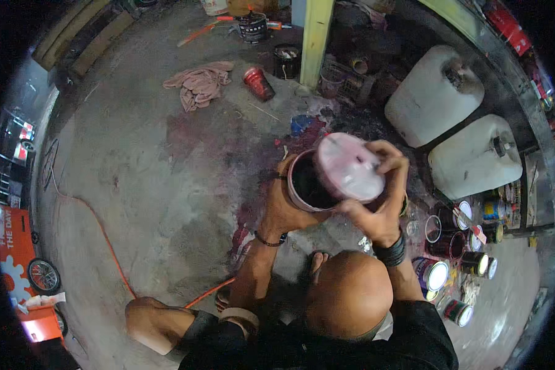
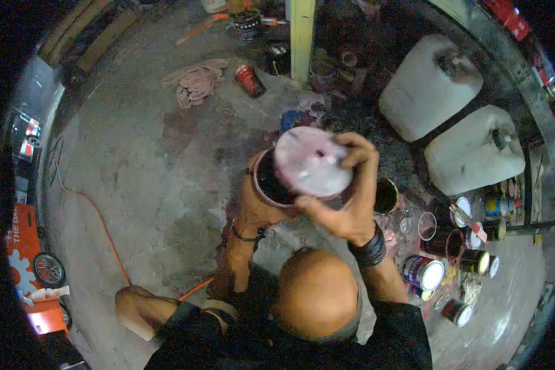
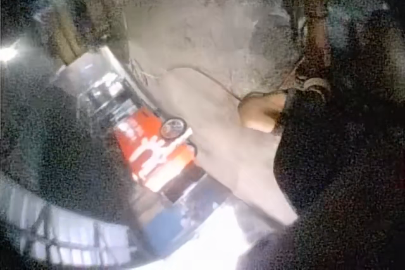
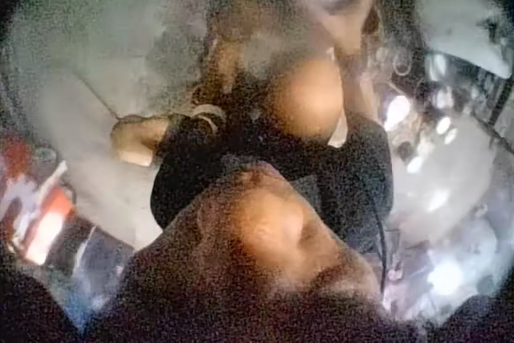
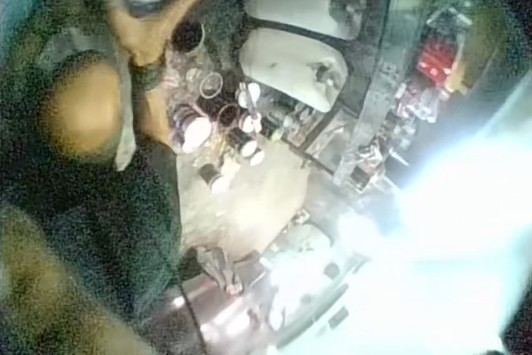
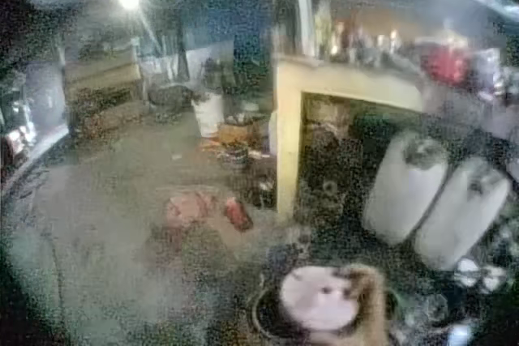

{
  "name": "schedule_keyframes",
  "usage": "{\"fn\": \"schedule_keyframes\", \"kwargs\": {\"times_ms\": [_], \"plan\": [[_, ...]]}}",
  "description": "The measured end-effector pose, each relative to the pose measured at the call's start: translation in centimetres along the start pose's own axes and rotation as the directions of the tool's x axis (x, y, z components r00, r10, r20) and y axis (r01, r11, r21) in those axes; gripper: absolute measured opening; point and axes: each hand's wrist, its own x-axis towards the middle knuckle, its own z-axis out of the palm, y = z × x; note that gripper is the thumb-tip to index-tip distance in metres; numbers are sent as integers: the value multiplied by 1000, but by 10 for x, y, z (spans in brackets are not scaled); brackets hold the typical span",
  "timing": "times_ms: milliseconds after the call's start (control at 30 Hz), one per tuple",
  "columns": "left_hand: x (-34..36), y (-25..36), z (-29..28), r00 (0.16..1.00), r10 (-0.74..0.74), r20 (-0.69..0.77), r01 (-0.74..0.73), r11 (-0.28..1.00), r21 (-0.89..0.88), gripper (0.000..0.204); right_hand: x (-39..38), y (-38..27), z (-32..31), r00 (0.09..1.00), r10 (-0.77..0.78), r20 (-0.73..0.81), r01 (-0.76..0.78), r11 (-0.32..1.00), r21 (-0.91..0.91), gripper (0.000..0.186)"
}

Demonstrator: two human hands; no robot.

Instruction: Mixing paint and spray-painting a vehicle wheel.

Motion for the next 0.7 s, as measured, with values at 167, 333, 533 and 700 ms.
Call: {"fn": "schedule_keyframes", "kwargs": {"times_ms": [167,333,533,700], "plan": [[-1,-15,-4,996,71,-46,-75,994,-85,119,12,-21,5,943,-67,325,140,968,-208,78],[-2,-5,-11,996,-83,46,92,955,-280,117,35,-45,21,874,-20,486,174,946,-274,79],[8,15,-18,993,-7,117,26,988,-155,89,78,-55,21,592,-188,784,479,864,-155,69],[15,36,-31,940,270,210,-323,903,285,82,98,-55,33,420,-263,868,478,878,35,75]]}}
